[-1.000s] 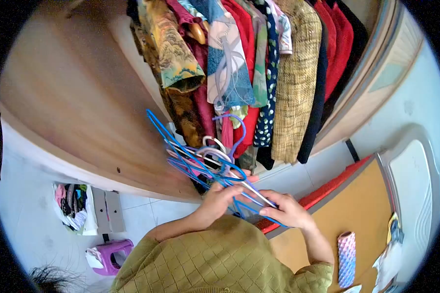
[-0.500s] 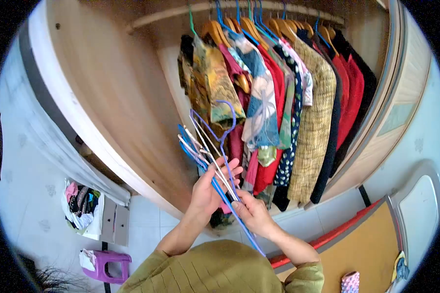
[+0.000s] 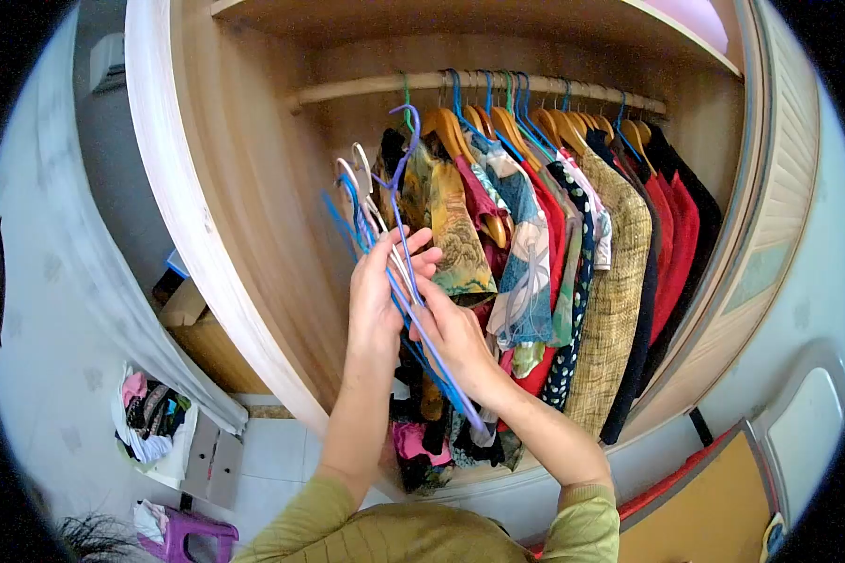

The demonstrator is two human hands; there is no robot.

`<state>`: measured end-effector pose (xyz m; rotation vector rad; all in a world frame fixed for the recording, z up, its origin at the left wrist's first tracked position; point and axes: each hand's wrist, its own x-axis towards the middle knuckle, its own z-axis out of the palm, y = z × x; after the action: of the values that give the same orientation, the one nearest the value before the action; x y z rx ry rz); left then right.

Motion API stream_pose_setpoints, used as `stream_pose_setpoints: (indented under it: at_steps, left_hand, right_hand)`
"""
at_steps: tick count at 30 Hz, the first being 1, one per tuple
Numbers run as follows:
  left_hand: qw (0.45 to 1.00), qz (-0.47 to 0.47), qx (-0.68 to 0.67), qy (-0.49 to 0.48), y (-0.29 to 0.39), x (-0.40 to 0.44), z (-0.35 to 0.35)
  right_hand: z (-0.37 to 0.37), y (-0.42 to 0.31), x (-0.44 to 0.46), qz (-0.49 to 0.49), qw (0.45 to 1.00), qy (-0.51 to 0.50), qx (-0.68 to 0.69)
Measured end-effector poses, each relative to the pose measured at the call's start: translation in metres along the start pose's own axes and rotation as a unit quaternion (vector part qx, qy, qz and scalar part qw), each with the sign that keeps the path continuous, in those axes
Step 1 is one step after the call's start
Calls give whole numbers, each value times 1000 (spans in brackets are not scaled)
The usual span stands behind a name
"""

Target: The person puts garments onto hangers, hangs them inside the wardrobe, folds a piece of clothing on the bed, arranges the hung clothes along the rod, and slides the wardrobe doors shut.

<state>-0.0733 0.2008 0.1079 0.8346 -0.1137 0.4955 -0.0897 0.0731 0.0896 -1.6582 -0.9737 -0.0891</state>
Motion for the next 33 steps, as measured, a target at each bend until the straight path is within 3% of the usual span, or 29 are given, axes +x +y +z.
stream_pose_setpoints:
  at_steps: [5,6,9,10,14,20,24,27,33]
  left_hand:
    - [998,-39,27,-39,7,30,-10]
    - [998,-42,22,-53,9,37,-10]
    - [997,-35,22,-71,16,53,-2]
    - [996,-33,40,-74,21,59,2]
    - [993,-33,51,-102,40,99,13]
    - [989,-18,43,-141,68,167,12]
    - [990,-30,53,-125,80,203,13]
    - [990,-46,54,-118,91,222,18]
    - [988,-54,41,-137,97,230,19]
  right_hand:
    - [-6,28,29,-20,998,18,59]
    - [-5,33,38,-69,994,40,73]
    - [-26,18,51,19,994,-12,108]
    - [-26,27,60,-16,993,-23,118]
    - [-39,5,96,-6,987,-32,159]
    - [-35,5,168,-111,989,82,-48]
    - [-37,-6,198,-116,986,97,-69]
    - [-49,-32,200,1,999,28,17]
    - [-60,-28,216,29,996,-6,85]
